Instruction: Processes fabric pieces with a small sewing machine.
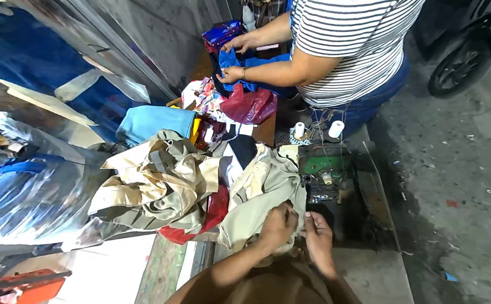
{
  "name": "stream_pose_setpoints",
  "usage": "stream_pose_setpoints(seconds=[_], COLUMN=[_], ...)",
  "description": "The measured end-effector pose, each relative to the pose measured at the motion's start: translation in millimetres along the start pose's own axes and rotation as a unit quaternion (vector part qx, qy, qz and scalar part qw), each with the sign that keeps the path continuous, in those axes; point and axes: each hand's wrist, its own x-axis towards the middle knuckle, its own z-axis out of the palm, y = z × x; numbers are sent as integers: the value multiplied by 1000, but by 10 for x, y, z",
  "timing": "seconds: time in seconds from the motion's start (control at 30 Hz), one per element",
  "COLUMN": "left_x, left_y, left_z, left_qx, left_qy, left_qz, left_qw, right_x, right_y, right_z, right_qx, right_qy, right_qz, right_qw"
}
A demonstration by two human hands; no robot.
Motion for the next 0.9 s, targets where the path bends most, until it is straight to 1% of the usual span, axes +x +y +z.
stream_pose_setpoints(seconds=[0.07, 0.13, 0.2, 0.23, 0.27, 0.3, 0.37, 0.4, 0.43, 0.5, 0.57, 0.67, 0.73, 0.8, 0.9], left_x=[26, 41, 1, 0, 14, 46, 197, 309, 413, 558, 627, 636, 676, 714, 723], left_y=[152, 307, 424, 454, 457, 431, 284, 221, 183, 101, 35, 57, 56, 32, 83], left_z=[-118, -185, -193, -202, -208, -204, -144, -113, -89, -54, -70, -142, -197, -222, -250], left_qx=[109, 180, 224, 238, 244, 245, 234, 240, 258, 304, 316, 280, 264, 273, 316], left_qy=[-36, -65, -69, -51, -21, 16, 92, 103, 100, 95, 92, 66, 47, 36, 6], left_qz=[-6, -4, -5, 7, 38, 86, 222, 267, 284, 261, 223, 194, 187, 195, 182], left_qw=[993, 982, 972, 970, 969, 965, 942, 928, 918, 911, 918, 938, 945, 941, 931], right_x=[-16, -19, -28, 2, 41, 71, 91, 97, 99, 98, 118, 132, 156, 167, 184], right_y=[-19, -42, -56, -45, -25, -13, 8, 22, 39, 81, 128, 160, 152, 136, 126], right_z=[-7, -2, -31, -37, -40, -47, -61, -59, -55, -52, -71, -116, -140, -163, -160], right_qx=[-14, -22, -11, 2, 14, 21, 16, 0, -25, -81, -111, -88, -41, -3, -4], right_qy=[-14, -32, -47, -45, -40, -39, -41, -40, -39, -42, -46, -76, -100, -118, -122], right_qz=[17, 15, 24, 17, 2, -2, 4, -2, -17, -44, -62, -85, -82, -58, -34], right_qw=[1000, 999, 999, 999, 999, 999, 999, 999, 999, 995, 991, 990, 991, 991, 992])
